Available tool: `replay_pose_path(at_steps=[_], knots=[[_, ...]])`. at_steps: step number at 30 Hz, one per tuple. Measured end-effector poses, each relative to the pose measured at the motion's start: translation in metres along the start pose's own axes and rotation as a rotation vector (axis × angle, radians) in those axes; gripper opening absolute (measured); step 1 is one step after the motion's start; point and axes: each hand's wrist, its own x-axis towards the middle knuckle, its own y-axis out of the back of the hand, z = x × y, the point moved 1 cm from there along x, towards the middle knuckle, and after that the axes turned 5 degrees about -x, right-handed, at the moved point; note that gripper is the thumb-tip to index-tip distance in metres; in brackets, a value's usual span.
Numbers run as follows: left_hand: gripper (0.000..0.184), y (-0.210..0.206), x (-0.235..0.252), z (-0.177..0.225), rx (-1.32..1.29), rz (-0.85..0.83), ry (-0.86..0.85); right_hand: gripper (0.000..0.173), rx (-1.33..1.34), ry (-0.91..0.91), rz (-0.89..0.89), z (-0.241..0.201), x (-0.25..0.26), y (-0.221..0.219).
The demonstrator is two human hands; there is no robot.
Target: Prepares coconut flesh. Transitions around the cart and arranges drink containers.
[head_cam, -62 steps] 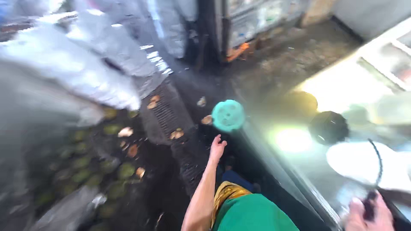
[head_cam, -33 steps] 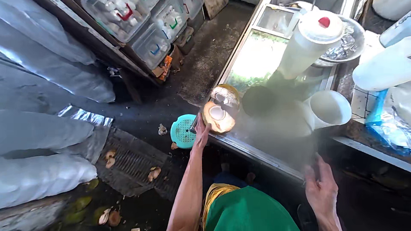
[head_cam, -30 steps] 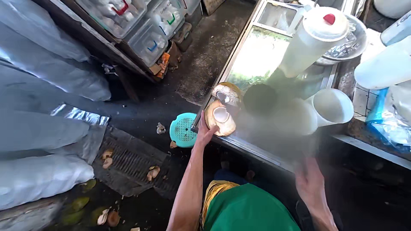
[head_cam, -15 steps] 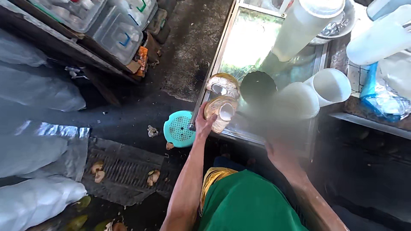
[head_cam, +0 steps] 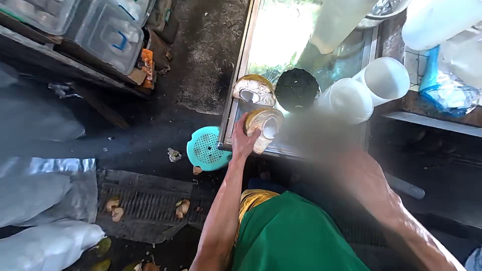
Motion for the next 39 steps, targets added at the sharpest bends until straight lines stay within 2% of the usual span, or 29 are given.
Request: replay_pose_path(at_steps=[5, 8, 10, 13, 16, 21, 24, 26, 29, 32, 34, 37, 39], knots=[[0.071, -0.008, 0.002, 0.017, 0.069, -0.052, -0.007, 0.043, 0.183, 0.016, 0.018, -0.010, 0.030, -0.039], [0.072, -0.013, -0.003, 0.022, 0.118, -0.051, -0.079, 0.045, 0.176, 0.010, -0.066, -0.023, 0.045, -0.061], [0.072, -0.016, -0.005, 0.024, 0.139, -0.047, -0.111, 0.046, 0.130, 0.009, -0.186, -0.023, 0.044, -0.055], [0.073, -0.017, -0.004, 0.024, 0.158, -0.055, -0.100, 0.042, 0.005, -0.015, -0.260, -0.010, 0.024, -0.014], [0.073, -0.014, -0.001, 0.028, 0.154, -0.089, -0.062, 0.037, -0.003, -0.023, -0.181, 0.006, 0.015, 0.012], [0.075, -0.008, 0.014, 0.025, 0.107, -0.111, 0.015, 0.042, 0.126, -0.044, -0.108, 0.005, 0.029, -0.011], [0.079, 0.000, 0.038, 0.023, -0.011, -0.238, 0.117, 0.045, 0.156, 0.007, 0.029, -0.009, 0.038, -0.029], [0.073, 0.005, 0.053, 0.024, -0.116, -0.351, 0.173, 0.051, 0.124, 0.053, 0.134, -0.021, 0.050, -0.041], [0.065, 0.008, 0.069, 0.035, -0.183, -0.443, 0.290, 0.062, 0.046, 0.111, 0.146, -0.040, 0.073, -0.049], [0.070, 0.011, 0.084, 0.047, -0.143, -0.509, 0.421, 0.071, 0.004, 0.104, 0.091, -0.051, 0.091, -0.048], [0.071, 0.014, 0.093, 0.050, -0.163, -0.555, 0.479, 0.066, 0.013, 0.058, 0.048, -0.054, 0.105, -0.048], [0.070, 0.016, 0.100, 0.049, -0.234, -0.580, 0.499, 0.046, 0.033, -0.044, 0.007, -0.061, 0.138, -0.057], [0.077, 0.017, 0.097, 0.049, -0.259, -0.576, 0.506, 0.035, 0.041, -0.077, 0.017, -0.062, 0.154, -0.067]])
